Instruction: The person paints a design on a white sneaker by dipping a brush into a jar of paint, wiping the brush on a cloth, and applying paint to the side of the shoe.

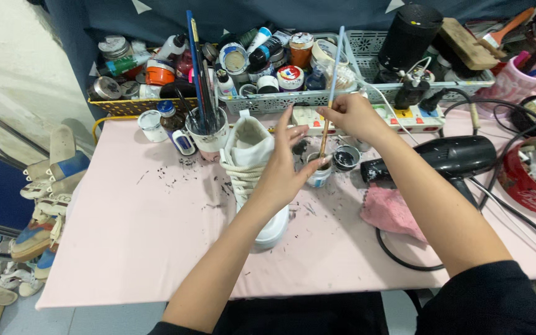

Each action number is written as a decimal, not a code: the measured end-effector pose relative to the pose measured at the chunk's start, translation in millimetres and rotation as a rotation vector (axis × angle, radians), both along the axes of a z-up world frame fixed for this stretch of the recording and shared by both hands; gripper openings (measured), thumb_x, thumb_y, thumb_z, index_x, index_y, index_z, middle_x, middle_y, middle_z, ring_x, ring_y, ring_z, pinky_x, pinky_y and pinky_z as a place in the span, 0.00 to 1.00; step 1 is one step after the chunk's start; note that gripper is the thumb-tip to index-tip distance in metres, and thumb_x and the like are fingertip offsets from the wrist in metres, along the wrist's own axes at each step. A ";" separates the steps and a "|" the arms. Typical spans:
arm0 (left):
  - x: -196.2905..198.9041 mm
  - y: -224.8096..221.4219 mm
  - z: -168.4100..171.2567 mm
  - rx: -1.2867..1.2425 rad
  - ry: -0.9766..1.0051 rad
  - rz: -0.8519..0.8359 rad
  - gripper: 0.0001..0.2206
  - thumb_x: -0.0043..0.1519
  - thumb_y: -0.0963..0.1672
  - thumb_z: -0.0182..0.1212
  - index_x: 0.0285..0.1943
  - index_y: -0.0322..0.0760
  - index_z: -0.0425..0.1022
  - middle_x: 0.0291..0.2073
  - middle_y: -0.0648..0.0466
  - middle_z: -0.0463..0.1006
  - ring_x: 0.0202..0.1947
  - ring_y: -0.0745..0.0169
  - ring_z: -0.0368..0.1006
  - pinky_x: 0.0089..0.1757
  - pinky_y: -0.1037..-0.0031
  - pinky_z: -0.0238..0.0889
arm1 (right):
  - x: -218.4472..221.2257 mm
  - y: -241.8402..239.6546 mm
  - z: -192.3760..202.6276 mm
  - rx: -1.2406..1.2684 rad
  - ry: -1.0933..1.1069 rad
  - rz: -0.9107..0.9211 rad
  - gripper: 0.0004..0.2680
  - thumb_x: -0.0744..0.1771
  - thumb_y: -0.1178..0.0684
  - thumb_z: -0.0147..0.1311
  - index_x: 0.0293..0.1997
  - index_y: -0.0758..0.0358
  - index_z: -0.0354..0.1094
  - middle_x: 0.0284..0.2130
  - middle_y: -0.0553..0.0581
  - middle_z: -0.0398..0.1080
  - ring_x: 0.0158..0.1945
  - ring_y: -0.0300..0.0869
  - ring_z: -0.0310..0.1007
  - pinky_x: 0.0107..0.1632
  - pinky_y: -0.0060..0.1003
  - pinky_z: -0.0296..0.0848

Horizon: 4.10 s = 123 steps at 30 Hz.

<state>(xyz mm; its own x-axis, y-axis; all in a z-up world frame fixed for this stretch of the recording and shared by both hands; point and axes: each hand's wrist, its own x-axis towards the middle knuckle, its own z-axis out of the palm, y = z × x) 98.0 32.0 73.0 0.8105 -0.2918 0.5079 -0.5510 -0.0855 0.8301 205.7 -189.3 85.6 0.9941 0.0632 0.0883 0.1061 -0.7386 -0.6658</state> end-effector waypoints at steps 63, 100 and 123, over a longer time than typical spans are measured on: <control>-93.5 -43.9 -4.9 0.079 -0.146 0.292 0.24 0.61 0.39 0.64 0.68 0.41 0.65 0.42 0.52 0.69 0.44 0.59 0.70 0.46 0.70 0.69 | -275.8 -7.3 -35.7 -0.096 -0.717 0.004 0.17 0.62 0.69 0.55 0.54 0.59 0.75 0.50 0.62 0.71 0.53 0.50 0.74 0.52 0.39 0.78; 21.4 64.5 40.2 0.534 -0.389 0.108 0.13 0.65 0.48 0.60 0.56 0.45 0.75 0.44 0.54 0.78 0.49 0.54 0.75 0.42 0.64 0.71 | -71.8 49.5 69.4 -0.142 -0.537 0.208 0.05 0.66 0.62 0.57 0.44 0.69 0.73 0.41 0.63 0.75 0.44 0.55 0.77 0.47 0.45 0.75; 183.5 21.7 -24.1 0.909 -0.136 0.395 0.23 0.55 0.47 0.66 0.55 0.26 0.70 0.53 0.38 0.71 0.52 0.39 0.70 0.48 0.50 0.64 | 152.4 163.5 46.9 -0.591 -0.619 0.524 0.34 0.55 0.47 0.73 0.66 0.54 0.58 0.60 0.68 0.62 0.59 0.64 0.64 0.57 0.58 0.64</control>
<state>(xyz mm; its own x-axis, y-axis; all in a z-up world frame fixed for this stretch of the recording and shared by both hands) 281.5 53.7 48.9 0.8847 -0.3380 0.3209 -0.4316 -0.8540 0.2905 358.1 -25.8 132.4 0.6179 0.6808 0.3932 0.7163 -0.6937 0.0755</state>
